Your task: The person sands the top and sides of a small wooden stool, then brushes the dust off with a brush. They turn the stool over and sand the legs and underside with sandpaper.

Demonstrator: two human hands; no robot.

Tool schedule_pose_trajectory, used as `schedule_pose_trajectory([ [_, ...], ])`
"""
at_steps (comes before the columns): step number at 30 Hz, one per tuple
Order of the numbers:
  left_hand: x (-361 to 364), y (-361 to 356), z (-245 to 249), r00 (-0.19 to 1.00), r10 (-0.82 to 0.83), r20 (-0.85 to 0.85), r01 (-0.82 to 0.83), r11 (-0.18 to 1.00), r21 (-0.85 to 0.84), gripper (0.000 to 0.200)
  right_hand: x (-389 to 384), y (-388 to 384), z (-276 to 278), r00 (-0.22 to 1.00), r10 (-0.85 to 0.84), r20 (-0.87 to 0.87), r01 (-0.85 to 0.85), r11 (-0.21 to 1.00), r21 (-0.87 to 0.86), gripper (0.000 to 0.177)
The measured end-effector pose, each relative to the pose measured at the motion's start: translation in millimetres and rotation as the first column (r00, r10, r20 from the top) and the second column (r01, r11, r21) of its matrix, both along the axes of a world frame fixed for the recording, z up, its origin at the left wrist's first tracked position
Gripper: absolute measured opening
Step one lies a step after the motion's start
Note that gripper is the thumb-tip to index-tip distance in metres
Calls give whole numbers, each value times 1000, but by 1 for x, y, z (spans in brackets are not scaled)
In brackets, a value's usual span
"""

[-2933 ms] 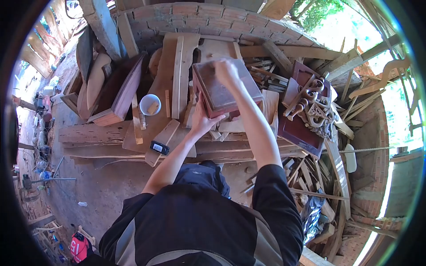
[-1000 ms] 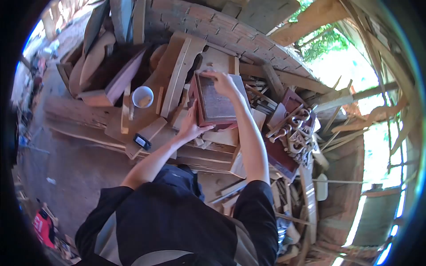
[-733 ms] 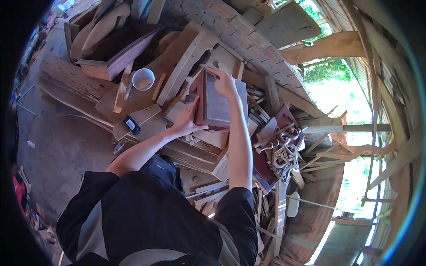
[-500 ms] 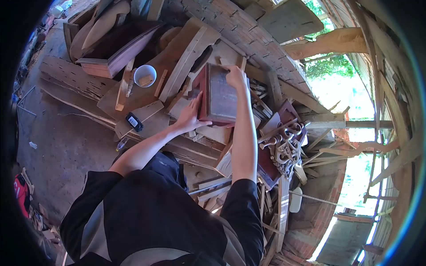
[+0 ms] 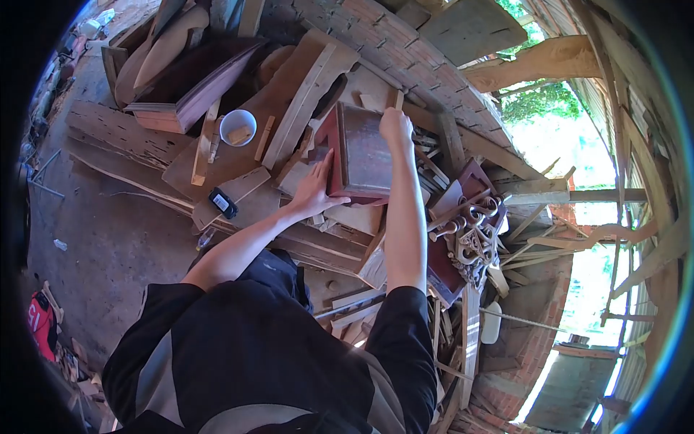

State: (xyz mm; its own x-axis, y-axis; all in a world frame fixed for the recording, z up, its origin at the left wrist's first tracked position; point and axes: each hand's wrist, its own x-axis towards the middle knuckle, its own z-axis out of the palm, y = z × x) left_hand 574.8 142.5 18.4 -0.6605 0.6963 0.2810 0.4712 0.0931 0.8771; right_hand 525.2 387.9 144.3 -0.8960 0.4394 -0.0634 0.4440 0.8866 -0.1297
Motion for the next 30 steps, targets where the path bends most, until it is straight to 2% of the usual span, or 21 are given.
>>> schedule_pose_trajectory([
  [2, 1, 1, -4, 998, 23, -57, -22, 1000, 17, 131, -6, -10, 0, 960, -196, 200, 166, 974, 156, 46],
  [3, 2, 0, -6, 993, 49, -112, -40, 996, 81, 130, 3, -19, 6, 999, -23, 31, 22, 999, 23, 46],
  [4, 2, -1, -9, 984, 73, -163, -50, 989, 140, 129, 0, -17, 6, 999, -20, 28, 19, 1000, 22, 46],
  [6, 3, -1, -10, 986, 62, -155, -44, 992, 119, 128, 12, -16, 3, 950, 201, -237, -259, 933, -248, 47],
  [8, 1, 0, 0, 999, 15, -42, -14, 1000, 26, 129, 21, 19, -8, 993, -74, -88, 70, 996, -51, 50],
  [10, 1, 3, 0, 1000, 1, -27, -1, 1000, 2, 129, 20, 10, -1, 966, -258, 0, 258, 966, -4, 48],
  [11, 0, 4, -4, 996, 23, -91, -19, 999, 43, 129, 20, -1, 2, 965, -263, -12, 263, 965, 3, 48],
  [12, 0, 5, -8, 987, 52, -151, -39, 996, 86, 128, 23, -21, 8, 989, -38, -142, 10, 981, -193, 47],
  [13, 0, 3, -8, 982, 60, -180, -38, 992, 124, 128, 26, -27, 8, 940, 157, -303, -262, 902, -345, 46],
  [14, -1, 4, -8, 982, 53, -184, -31, 992, 122, 128, 26, -29, 11, 940, 150, -307, -257, 902, -346, 46],
  [16, 2, -1, -7, 985, 59, -161, -47, 996, 81, 128, 32, -24, 3, 952, 30, -304, -117, 954, -274, 45],
  [17, 2, 0, -6, 987, 53, -149, -44, 997, 67, 128, 32, 13, -30, 893, -4, -449, -76, 984, -159, 44],
  [18, 2, 0, -6, 986, 47, -158, -37, 997, 67, 128, 30, 25, -36, 920, -174, -351, 126, 980, -156, 44],
  [20, 1, 3, -7, 992, 28, -123, -23, 999, 38, 128, 23, -2, -16, 966, -178, -186, 166, 983, -76, 42],
  [21, 2, 4, -8, 991, 26, -130, -21, 999, 43, 128, 24, -19, -6, 972, -5, -235, -35, 985, -168, 37],
  [22, 3, 2, -10, 984, 44, -174, -32, 997, 73, 128, 18, -20, -19, 911, 162, -379, -307, 881, -360, 33],
  [24, 0, 2, -12, 974, 59, -218, -38, 994, 101, 128, 25, -29, -12, 930, 148, -337, -252, 923, -291, 33],
  [26, 5, 2, -8, 979, 64, -192, -61, 998, 23, 129, 29, -9, -1, 964, -209, -167, 188, 973, -130, 28],
  [27, 5, 2, -3, 976, 73, -205, -71, 997, 17, 129, 37, 12, -24, 921, -232, -313, 242, 970, -6, 27],
  [28, 6, 4, -4, 975, 77, -207, -75, 997, 21, 129, 37, 10, -22, 921, -227, -316, 238, 971, -3, 27],
  [30, 4, 5, -6, 969, 79, -234, -69, 996, 48, 129, 37, -1, -23, 978, -106, -180, 134, 979, 154, 37],
])
